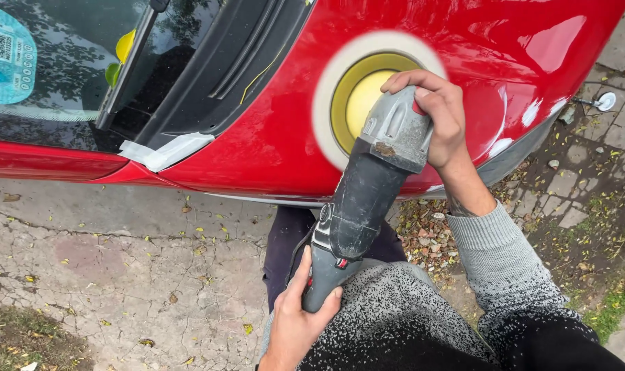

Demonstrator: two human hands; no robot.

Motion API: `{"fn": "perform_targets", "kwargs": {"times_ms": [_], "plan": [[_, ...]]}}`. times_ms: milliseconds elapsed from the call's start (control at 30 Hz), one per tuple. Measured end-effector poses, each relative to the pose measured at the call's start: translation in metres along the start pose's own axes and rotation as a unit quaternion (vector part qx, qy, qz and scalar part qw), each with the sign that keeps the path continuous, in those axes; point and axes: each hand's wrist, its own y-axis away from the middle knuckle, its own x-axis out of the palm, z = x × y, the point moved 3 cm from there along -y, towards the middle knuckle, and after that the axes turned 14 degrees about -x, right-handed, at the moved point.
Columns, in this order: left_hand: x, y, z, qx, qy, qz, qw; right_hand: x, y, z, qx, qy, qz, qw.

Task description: The person uses a power polisher with a yellow foam pad to buff the hood of a red car. They move the tool in circular motions across the surface, working over areas with white compound residue.

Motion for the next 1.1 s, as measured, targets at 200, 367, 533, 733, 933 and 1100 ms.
{"fn": "perform_targets", "kwargs": {"times_ms": [200, 367, 533, 733, 933, 1100], "plan": [[0.014, -0.001, -0.017, 0.018, -0.028, 0.021, 0.999, -0.033, 0.021, -0.003, -0.004, 0.023, -0.034, 0.999], [0.028, -0.006, -0.035, 0.038, -0.043, 0.047, 0.997, -0.066, 0.04, -0.004, -0.009, 0.029, -0.06, 0.998], [0.046, -0.014, -0.055, 0.098, -0.138, 0.068, 0.983, -0.111, 0.078, -0.01, 0.011, 0.063, -0.121, 0.991], [0.046, -0.019, -0.069, 0.063, -0.195, 0.143, 0.968, -0.129, 0.106, -0.028, 0.023, -0.01, -0.209, 0.978], [0.01, -0.012, -0.068, -0.063, -0.176, 0.163, 0.969, -0.064, 0.057, -0.017, -0.001, 0.034, -0.129, 0.991], [-0.006, -0.012, -0.026, -0.051, -0.036, 0.147, 0.987, -0.006, 0.015, -0.014, -0.017, -0.002, -0.058, 0.998]]}}
